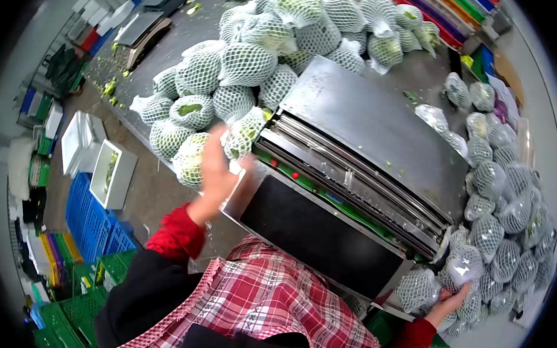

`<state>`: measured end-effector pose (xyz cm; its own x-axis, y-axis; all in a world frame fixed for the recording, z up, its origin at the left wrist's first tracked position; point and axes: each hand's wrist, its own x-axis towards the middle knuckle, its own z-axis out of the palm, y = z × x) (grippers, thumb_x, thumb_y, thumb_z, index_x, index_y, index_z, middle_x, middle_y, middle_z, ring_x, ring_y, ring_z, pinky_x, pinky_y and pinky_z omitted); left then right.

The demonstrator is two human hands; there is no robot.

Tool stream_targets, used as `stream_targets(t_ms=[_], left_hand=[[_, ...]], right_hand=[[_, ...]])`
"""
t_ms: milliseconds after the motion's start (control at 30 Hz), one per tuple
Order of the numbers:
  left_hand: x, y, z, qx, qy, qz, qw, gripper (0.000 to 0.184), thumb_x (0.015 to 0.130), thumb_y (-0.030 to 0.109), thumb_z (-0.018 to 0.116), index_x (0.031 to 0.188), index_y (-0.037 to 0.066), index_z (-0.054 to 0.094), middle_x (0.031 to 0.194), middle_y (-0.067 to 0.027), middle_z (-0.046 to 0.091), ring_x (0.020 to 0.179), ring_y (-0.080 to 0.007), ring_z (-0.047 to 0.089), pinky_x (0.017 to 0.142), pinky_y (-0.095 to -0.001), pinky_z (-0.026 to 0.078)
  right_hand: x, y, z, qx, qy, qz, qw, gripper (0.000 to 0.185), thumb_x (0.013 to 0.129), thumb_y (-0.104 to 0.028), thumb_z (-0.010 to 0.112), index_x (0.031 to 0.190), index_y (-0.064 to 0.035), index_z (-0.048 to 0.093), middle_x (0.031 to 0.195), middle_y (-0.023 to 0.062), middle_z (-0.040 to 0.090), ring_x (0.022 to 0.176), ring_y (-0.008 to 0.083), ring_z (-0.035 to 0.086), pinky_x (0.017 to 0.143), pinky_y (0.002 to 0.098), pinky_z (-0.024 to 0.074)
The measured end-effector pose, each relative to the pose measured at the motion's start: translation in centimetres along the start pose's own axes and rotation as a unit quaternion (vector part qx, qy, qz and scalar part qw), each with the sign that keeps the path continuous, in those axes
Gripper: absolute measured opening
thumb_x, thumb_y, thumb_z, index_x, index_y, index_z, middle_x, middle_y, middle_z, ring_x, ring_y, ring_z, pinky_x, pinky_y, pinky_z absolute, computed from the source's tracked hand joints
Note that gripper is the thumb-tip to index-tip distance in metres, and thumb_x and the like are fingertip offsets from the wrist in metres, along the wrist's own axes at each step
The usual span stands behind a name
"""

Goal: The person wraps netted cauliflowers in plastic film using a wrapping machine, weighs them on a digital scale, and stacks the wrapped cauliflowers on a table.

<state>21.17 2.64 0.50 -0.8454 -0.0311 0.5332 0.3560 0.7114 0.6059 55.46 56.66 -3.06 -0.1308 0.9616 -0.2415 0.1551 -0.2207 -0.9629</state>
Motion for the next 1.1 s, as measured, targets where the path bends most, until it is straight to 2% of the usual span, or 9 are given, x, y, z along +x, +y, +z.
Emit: stream_targets(t_ms=[133, 233, 333, 467, 800, 900, 933, 1000, 1100], left_hand=[[2.3, -17.0, -5.4, 0.208, -0.112, -0.203, 0.95, 0.068, 0.07, 0.049, 0.077, 0.11, -0.004, 0.06, 0.104, -0.0205, 0.063, 0.1, -0.0319, 0.061, 0.087, -0.0392, 0.048], [4.1, -17.1, -5.8, 0.144, -0.245, -0.383, 0.879, 0.069, 0.065, 0.053, 0.078, 0.105, -0.001, 0.062, 0.098, -0.0197, 0.066, 0.094, -0.0318, 0.064, 0.085, -0.0399, 0.049], [0.8, -12.6, -4.2, 0.285, -0.22, -0.265, 0.895, 0.078, 0.057, 0.05, 0.083, 0.114, 0.004, 0.058, 0.107, -0.0169, 0.058, 0.106, -0.0341, 0.057, 0.084, -0.0415, 0.048], [-0.5, -14.0, -4.1, 0.2, -0.162, -0.269, 0.928, 0.075, 0.056, 0.045, 0.086, 0.114, 0.007, 0.06, 0.122, -0.0151, 0.046, 0.122, -0.0344, 0.045, 0.092, -0.0418, 0.045], [-3.8, -20.9, -5.2, -0.279, -0.038, -0.499, 0.82, 0.013, 0.075, -0.001, 0.065, 0.075, 0.007, 0.056, 0.074, -0.0042, 0.06, 0.062, -0.0158, 0.06, 0.05, -0.029, 0.049], [-1.9, -19.9, -4.4, -0.175, -0.007, -0.482, 0.858, 0.01, 0.076, 0.008, 0.067, 0.08, 0.004, 0.06, 0.077, -0.0049, 0.061, 0.065, -0.0166, 0.061, 0.051, -0.0295, 0.049], [-0.9, -18.3, -4.9, -0.299, -0.105, -0.512, 0.798, 0.027, 0.077, 0.017, 0.07, 0.095, -0.001, 0.062, 0.085, -0.0074, 0.064, 0.071, -0.0174, 0.062, 0.056, -0.0299, 0.047], [-2.9, -22.6, -2.4, -0.087, -0.173, -0.449, 0.872, 0.048, 0.077, 0.022, 0.07, 0.118, 0.0, 0.058, 0.096, -0.0097, 0.067, 0.077, -0.0186, 0.063, 0.059, -0.0326, 0.047], [-1.9, -19.2, -3.3, -0.215, -0.273, -0.469, 0.812, 0.039, 0.079, 0.015, 0.066, 0.114, 0.0, 0.062, 0.088, -0.0062, 0.067, 0.067, -0.0151, 0.062, 0.054, -0.029, 0.049]], right_hand=[[6.1, 1.6, -3.3, -0.529, 0.055, -0.141, 0.835, 0.071, 0.087, -0.055, 0.061, 0.129, 0.0015, 0.054, 0.118, 0.0196, 0.062, 0.102, 0.0315, 0.061, 0.083, 0.0408, 0.0499], [0.2, -1.9, 0.4, -0.561, 0.241, -0.344, 0.713, 0.066, 0.089, -0.046, 0.063, 0.126, 0.0066, 0.053, 0.121, 0.0208, 0.059, 0.107, 0.0318, 0.059, 0.085, 0.0401, 0.0488], [-8.2, -5.2, 9.6, -0.324, 0.038, -0.384, 0.864, 0.048, 0.094, -0.025, 0.062, 0.133, -0.0004, 0.05, 0.125, 0.0191, 0.058, 0.102, 0.0244, 0.06, 0.086, 0.0345, 0.0488], [-18.4, -4.7, 19.5, -0.156, -0.274, -0.498, 0.808, 0.047, 0.082, 0.012, 0.055, 0.128, 0.0013, 0.051, 0.13, 0.0158, 0.051, 0.094, 0.0179, 0.06, 0.075, 0.0255, 0.0496], [-26.2, -3.3, 23.0, -0.063, -0.501, -0.183, 0.844, 0.027, 0.081, 0.006, 0.063, 0.107, 0.0017, 0.061, 0.097, 0.0065, 0.064, 0.075, 0.009, 0.064, 0.065, 0.0209, 0.0515], [-27.7, -2.7, 24.3, -0.075, -0.591, -0.17, 0.785, 0.027, 0.08, 0.001, 0.07, 0.106, 0.0016, 0.062, 0.095, 0.007, 0.064, 0.072, 0.0076, 0.063, 0.06, 0.0207, 0.0493], [-28.0, -2.6, 24.6, -0.071, -0.609, -0.169, 0.771, 0.027, 0.08, 0.001, 0.07, 0.106, 0.0016, 0.062, 0.095, 0.007, 0.064, 0.072, 0.0076, 0.063, 0.06, 0.0207, 0.0493], [-28.8, -2.0, 24.6, -0.098, -0.633, -0.225, 0.734, 0.027, 0.08, 0.0, 0.07, 0.106, 0.0013, 0.063, 0.096, 0.0079, 0.064, 0.069, 0.0071, 0.061, 0.058, 0.0208, 0.0477], [-28.8, -1.0, 23.9, -0.099, -0.634, -0.183, 0.745, 0.025, 0.08, -0.001, 0.071, 0.104, 0.0015, 0.063, 0.093, 0.0078, 0.064, 0.068, 0.0065, 0.06, 0.058, 0.0205, 0.0472]])
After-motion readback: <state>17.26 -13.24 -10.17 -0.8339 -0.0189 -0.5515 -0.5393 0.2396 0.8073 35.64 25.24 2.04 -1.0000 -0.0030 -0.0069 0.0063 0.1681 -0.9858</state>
